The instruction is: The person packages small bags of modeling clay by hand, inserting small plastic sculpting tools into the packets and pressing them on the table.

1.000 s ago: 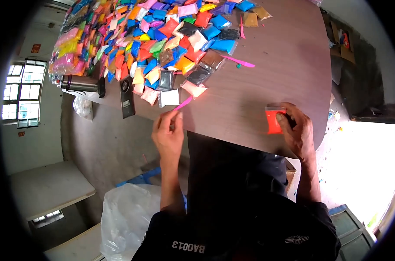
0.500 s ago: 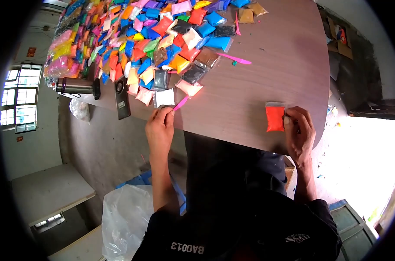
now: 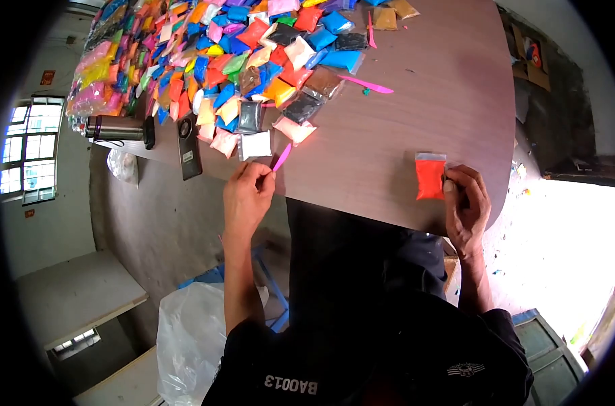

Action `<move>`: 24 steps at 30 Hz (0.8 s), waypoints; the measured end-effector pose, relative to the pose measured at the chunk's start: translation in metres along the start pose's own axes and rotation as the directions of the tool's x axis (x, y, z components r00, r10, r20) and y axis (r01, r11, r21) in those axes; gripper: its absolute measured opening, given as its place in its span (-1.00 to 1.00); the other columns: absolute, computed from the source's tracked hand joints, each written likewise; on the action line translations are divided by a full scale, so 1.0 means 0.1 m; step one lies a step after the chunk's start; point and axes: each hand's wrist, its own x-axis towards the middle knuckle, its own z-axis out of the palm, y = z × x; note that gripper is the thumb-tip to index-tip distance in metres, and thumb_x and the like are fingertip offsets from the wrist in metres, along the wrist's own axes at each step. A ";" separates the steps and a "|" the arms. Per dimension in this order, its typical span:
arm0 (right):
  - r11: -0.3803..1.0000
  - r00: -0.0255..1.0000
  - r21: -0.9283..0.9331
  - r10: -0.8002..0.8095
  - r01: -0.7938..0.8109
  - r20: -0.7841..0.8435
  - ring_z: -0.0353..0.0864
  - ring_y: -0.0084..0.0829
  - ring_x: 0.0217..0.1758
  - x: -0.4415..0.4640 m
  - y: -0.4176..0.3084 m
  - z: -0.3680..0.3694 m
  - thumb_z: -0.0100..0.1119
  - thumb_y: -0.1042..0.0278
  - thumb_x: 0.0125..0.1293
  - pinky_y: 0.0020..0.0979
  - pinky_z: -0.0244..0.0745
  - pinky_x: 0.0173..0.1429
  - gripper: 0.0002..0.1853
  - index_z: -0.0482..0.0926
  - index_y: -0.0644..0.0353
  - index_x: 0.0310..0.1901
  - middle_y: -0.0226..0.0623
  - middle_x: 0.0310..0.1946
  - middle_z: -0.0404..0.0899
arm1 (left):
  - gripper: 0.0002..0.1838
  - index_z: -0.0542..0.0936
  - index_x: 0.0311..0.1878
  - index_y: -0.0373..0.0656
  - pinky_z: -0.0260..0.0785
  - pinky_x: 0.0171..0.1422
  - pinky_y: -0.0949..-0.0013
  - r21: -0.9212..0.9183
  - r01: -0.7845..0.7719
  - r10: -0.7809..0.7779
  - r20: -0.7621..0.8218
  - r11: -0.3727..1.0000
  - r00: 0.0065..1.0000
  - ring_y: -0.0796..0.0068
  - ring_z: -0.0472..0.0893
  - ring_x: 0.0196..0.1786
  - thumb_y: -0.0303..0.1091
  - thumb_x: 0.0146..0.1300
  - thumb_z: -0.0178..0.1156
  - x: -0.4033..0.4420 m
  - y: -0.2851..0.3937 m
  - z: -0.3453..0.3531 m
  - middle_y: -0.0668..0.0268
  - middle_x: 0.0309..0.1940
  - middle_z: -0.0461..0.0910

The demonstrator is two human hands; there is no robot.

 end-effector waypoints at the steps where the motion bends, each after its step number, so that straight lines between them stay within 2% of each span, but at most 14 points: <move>1: 1.000 1.000 -0.002 0.002 -0.002 -0.002 0.60 -0.48 -0.17 0.00 0.01 0.00 0.27 0.64 0.40 -0.52 0.47 -0.14 -0.85 0.69 0.34 -0.03 -0.23 0.01 0.65 | -0.88 0.62 -0.24 -0.21 0.52 -0.25 0.08 0.042 -0.020 0.020 0.002 0.999 1.000 0.05 0.69 -0.33 -0.44 0.31 0.41 -0.01 0.00 0.01 0.14 -0.34 0.64; 3: 0.999 1.000 0.046 -0.016 0.017 -0.009 0.58 -0.54 -0.20 -0.01 0.00 0.01 0.27 0.63 0.41 -0.54 0.46 -0.17 -0.86 0.69 0.33 -0.04 -0.25 0.01 0.65 | -0.86 0.59 -0.25 -0.21 0.53 -0.26 0.08 0.081 -0.044 0.044 0.005 0.996 0.999 0.05 0.69 -0.34 -0.45 0.30 0.40 -0.03 -0.01 0.02 0.14 -0.35 0.63; 5: 0.999 1.000 0.039 -0.004 0.004 -0.007 0.58 -0.54 -0.20 -0.01 -0.02 0.00 0.27 0.63 0.42 -0.54 0.46 -0.18 -0.86 0.70 0.33 -0.04 -0.24 0.01 0.65 | -0.83 0.56 -0.21 -0.21 0.53 -0.26 0.08 0.240 -0.136 0.147 -0.030 0.961 0.989 0.01 0.68 -0.36 -0.47 0.28 0.40 -0.06 -0.01 0.03 0.12 -0.35 0.62; 9: 0.998 0.999 0.066 -0.020 0.022 -0.033 0.60 -0.52 -0.18 -0.03 0.00 0.03 0.28 0.63 0.43 -0.56 0.47 -0.19 -0.87 0.71 0.34 -0.04 -0.22 0.01 0.65 | -0.84 0.56 -0.14 -0.23 0.55 -0.26 0.19 0.192 -0.055 0.070 -0.073 0.980 0.995 0.15 0.70 -0.38 -0.50 0.34 0.37 -0.21 0.05 0.01 0.15 -0.35 0.64; 10: 0.998 1.000 0.061 -0.007 0.008 -0.017 0.62 -0.51 -0.17 -0.02 -0.04 0.01 0.28 0.63 0.44 -0.54 0.49 -0.17 -0.87 0.72 0.33 -0.04 -0.20 0.02 0.65 | -0.88 0.56 -0.12 -0.24 0.55 -0.25 0.26 -0.040 0.039 -0.043 -0.085 0.998 0.995 0.27 0.70 -0.37 -0.52 0.39 0.34 -0.25 0.08 0.01 0.20 -0.34 0.65; 12: 0.999 1.000 0.054 0.007 -0.006 -0.004 0.65 -0.49 -0.16 -0.01 -0.12 0.00 0.29 0.64 0.44 -0.52 0.52 -0.17 -0.88 0.72 0.33 -0.04 -0.19 0.02 0.66 | -0.95 0.56 -0.09 -0.29 0.56 -0.18 0.45 -0.430 0.212 -0.230 0.011 0.877 0.973 0.57 0.67 -0.31 -0.56 0.51 0.24 -0.31 0.23 0.02 0.32 -0.29 0.67; 16: 0.998 0.998 0.027 -0.053 0.054 -0.032 0.68 -0.39 -0.20 -0.01 -0.07 -0.01 0.25 0.66 0.45 -0.47 0.55 -0.17 -0.88 0.70 0.32 -0.05 -0.16 -0.06 0.68 | -0.74 0.57 0.17 -0.29 0.54 -0.16 0.50 -0.731 0.230 -0.173 0.155 0.642 0.973 0.58 0.66 -0.28 -0.64 0.47 0.23 -0.30 0.77 0.25 0.32 -0.24 0.69; 17: 0.998 0.998 0.018 -0.051 0.052 -0.028 0.68 -0.37 -0.22 -0.02 -0.05 -0.02 0.24 0.66 0.46 -0.45 0.56 -0.16 -0.88 0.69 0.32 -0.05 -0.14 -0.11 0.68 | -0.62 0.53 0.30 -0.29 0.53 -0.16 0.51 -0.728 0.195 -0.105 0.168 0.657 0.980 0.60 0.65 -0.26 -0.64 0.46 0.22 -0.30 0.77 0.36 0.33 -0.22 0.69; 18: 0.999 0.998 0.011 -0.049 0.050 -0.026 0.69 -0.34 -0.23 -0.03 -0.04 -0.03 0.22 0.66 0.47 -0.42 0.57 -0.16 -0.87 0.69 0.32 -0.04 -0.13 -0.16 0.68 | -0.66 0.58 0.23 -0.26 0.51 -0.18 0.48 -0.696 0.216 -0.116 0.188 0.685 0.975 0.57 0.65 -0.28 -0.64 0.42 0.25 -0.29 0.83 0.45 0.30 -0.23 0.69; 20: 0.999 0.998 0.022 -0.048 0.050 -0.049 0.69 -0.28 -0.25 -0.04 -0.03 -0.04 0.13 0.76 0.40 -0.38 0.59 -0.14 -0.78 0.67 0.32 -0.03 -0.09 -0.24 0.67 | -0.71 0.65 0.12 -0.22 0.53 -0.19 0.38 -0.438 -0.046 0.114 0.130 0.898 0.985 0.38 0.68 -0.31 -0.65 0.37 0.26 -0.20 0.93 0.50 0.20 -0.25 0.67; 21: 0.994 0.992 0.005 -0.113 0.113 -0.050 0.69 -0.26 -0.25 -0.04 -0.02 -0.05 0.10 0.80 0.33 -0.37 0.59 -0.13 -0.73 0.67 0.32 -0.04 -0.09 -0.21 0.67 | -0.78 0.68 0.02 -0.20 0.54 -0.20 0.25 -0.365 -0.151 0.177 0.039 0.919 0.983 0.13 0.69 -0.30 -0.62 0.34 0.28 -0.17 0.97 0.59 0.11 -0.25 0.65; 22: 0.984 0.983 -0.010 -0.178 0.177 -0.049 0.69 -0.23 -0.24 -0.03 -0.02 -0.05 0.06 0.84 0.26 -0.37 0.60 -0.13 -0.67 0.67 0.31 -0.05 -0.08 -0.19 0.67 | -0.78 0.68 0.02 -0.20 0.54 -0.20 0.25 -0.369 -0.155 0.182 0.040 0.917 0.982 0.13 0.69 -0.30 -0.62 0.34 0.28 -0.17 1.01 0.62 0.11 -0.25 0.65; 23: 0.988 0.988 -0.040 -0.151 0.149 -0.037 0.69 -0.14 -0.20 -0.07 -0.06 -0.05 0.06 0.85 0.12 -0.30 0.62 -0.11 -0.61 0.67 0.29 -0.06 -0.10 -0.12 0.67 | -0.79 0.68 0.02 -0.20 0.54 -0.19 0.21 -0.300 -0.163 0.179 0.026 0.940 0.984 0.08 0.69 -0.29 -0.58 0.35 0.29 -0.16 1.04 0.65 0.10 -0.25 0.65; 24: 0.988 0.988 -0.044 -0.149 0.147 -0.041 0.69 -0.14 -0.20 -0.09 -0.06 -0.05 0.06 0.85 0.12 -0.30 0.62 -0.11 -0.61 0.67 0.29 -0.06 -0.10 -0.12 0.67 | -0.81 0.68 0.02 -0.20 0.55 -0.19 0.17 -0.229 -0.170 0.177 0.010 0.958 0.984 0.03 0.69 -0.29 -0.55 0.37 0.30 -0.15 1.07 0.67 0.09 -0.25 0.66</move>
